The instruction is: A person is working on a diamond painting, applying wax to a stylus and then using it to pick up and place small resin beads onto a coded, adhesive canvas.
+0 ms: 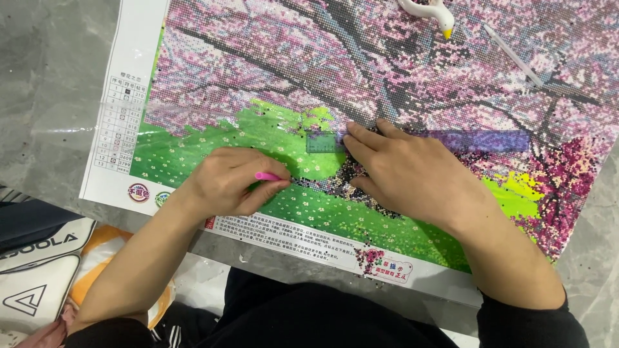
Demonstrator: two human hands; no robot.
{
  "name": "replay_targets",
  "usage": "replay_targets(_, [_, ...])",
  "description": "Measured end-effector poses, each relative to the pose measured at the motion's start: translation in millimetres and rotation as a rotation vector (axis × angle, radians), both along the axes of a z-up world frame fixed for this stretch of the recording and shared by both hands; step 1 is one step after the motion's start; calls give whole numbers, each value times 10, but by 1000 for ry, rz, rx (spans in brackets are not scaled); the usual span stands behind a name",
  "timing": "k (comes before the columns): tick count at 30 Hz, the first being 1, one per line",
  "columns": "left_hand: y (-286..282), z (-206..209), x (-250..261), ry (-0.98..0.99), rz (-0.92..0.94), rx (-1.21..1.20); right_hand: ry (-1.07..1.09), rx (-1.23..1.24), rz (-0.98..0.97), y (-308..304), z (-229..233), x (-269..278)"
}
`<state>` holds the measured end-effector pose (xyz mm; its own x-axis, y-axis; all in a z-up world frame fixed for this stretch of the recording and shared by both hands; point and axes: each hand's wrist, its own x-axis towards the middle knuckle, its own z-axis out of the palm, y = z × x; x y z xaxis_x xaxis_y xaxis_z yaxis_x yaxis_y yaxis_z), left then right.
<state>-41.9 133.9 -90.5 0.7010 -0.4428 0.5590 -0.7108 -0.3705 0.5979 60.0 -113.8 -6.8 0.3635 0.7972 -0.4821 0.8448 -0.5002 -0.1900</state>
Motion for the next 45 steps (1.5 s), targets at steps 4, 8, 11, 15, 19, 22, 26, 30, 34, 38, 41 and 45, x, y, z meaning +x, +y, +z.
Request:
replay_targets(4, [-6,41,8,4,0,3,-33,28,15,-20,-31,-6])
replay_targets(8, [-4,53,9,9,11,23,-35,7,11,-7,-10,-7])
replay_targets(11, [-2,35,7,23,7,34,-46,30,18,-28,-54,-10])
replay_targets(15, [-9,49,17,23,-4,25,-3,-6,-1,-8,-53,-6])
replay_targets(19, [-19,66,28,48,-13,15,-47,59,28,-32,-81,-11])
replay_targets(22, [-19,47,35,52,-19,14,-28,32,6,-19,-66,-15])
replay_targets(26, [-6,-37,36,5,8,-39,-37,25,9,-12,-52,-23])
replay_targets(30, [39,-32,20,-70,152,-73,-16,23,-2,-11,-59,-32])
replay_targets(34, [58,-74,17,-119,169,-67,34,-3,-35,26,-51,-79])
replay_targets(38, [62,-36,25,-160,242,-72,5,-57,-15,123,-1,-208])
replay_targets(41, [45,20,38,-176,272,-67,19,-66,72,157,-52,-357])
replay_targets(45, [29,65,60,-188,239,-118,-171,87,238,133,-317,-560])
